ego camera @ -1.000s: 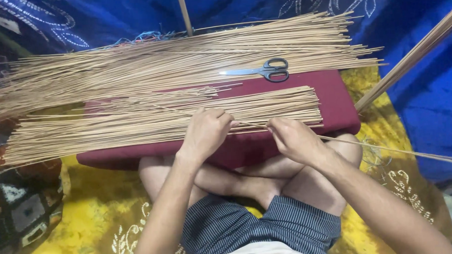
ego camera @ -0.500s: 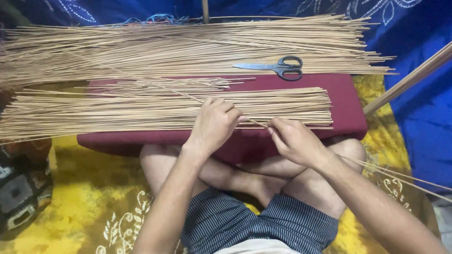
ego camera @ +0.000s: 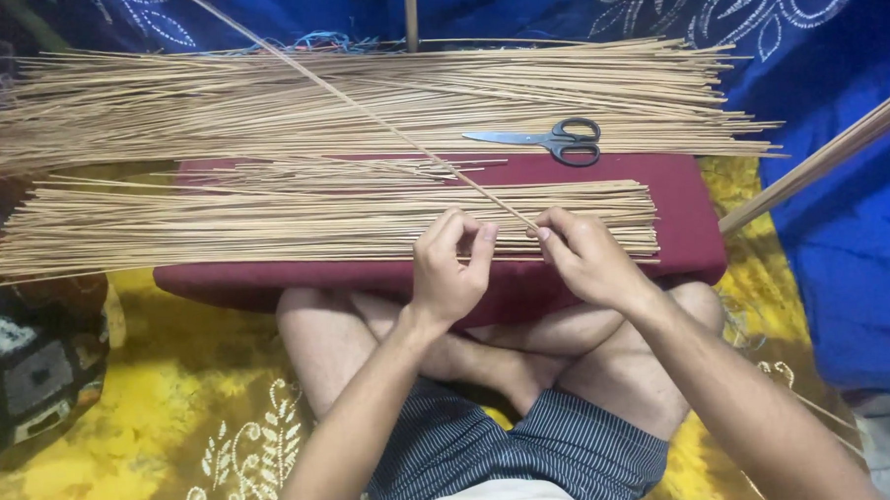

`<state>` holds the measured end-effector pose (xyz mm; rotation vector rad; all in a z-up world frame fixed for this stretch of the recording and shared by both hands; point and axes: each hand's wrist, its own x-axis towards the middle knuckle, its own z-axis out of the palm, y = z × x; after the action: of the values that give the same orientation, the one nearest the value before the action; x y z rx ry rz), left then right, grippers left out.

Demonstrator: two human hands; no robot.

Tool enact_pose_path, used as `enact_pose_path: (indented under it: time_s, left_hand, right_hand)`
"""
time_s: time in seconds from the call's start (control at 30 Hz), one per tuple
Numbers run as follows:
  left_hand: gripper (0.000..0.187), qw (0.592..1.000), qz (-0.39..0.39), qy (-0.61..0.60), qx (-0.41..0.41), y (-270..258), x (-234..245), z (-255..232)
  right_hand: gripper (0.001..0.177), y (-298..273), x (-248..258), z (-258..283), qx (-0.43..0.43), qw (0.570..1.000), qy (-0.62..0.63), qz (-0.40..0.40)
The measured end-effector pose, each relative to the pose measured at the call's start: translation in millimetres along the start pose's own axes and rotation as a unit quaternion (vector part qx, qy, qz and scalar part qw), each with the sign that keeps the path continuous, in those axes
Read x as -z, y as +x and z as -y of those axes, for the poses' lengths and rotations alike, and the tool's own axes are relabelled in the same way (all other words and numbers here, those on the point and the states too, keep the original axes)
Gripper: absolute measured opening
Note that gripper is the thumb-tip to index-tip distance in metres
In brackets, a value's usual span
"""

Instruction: A person sits on the floor and sorts through a large quantity of thin wooden sticks, aligning them into bundles and trimming them to size with scissors.

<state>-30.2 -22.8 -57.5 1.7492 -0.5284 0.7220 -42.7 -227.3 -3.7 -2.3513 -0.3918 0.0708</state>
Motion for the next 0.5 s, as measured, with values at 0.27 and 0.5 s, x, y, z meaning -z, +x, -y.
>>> enact_pose_path:
  time_s: [0.27, 0.5]
  left_hand:
    - [0.055, 0.852, 0.016, -0.437, 0.288, 14, -38, 40]
    - [0.045, 0.828, -0.029, -0.494, 0.263, 44, -39, 56]
  right_hand:
    - [0.022, 13, -3, -15, -0.071, 0.983, 0.168, 0.037]
    - [0.018, 32, -14, -44, -0.18, 0.884, 0.416, 0.11]
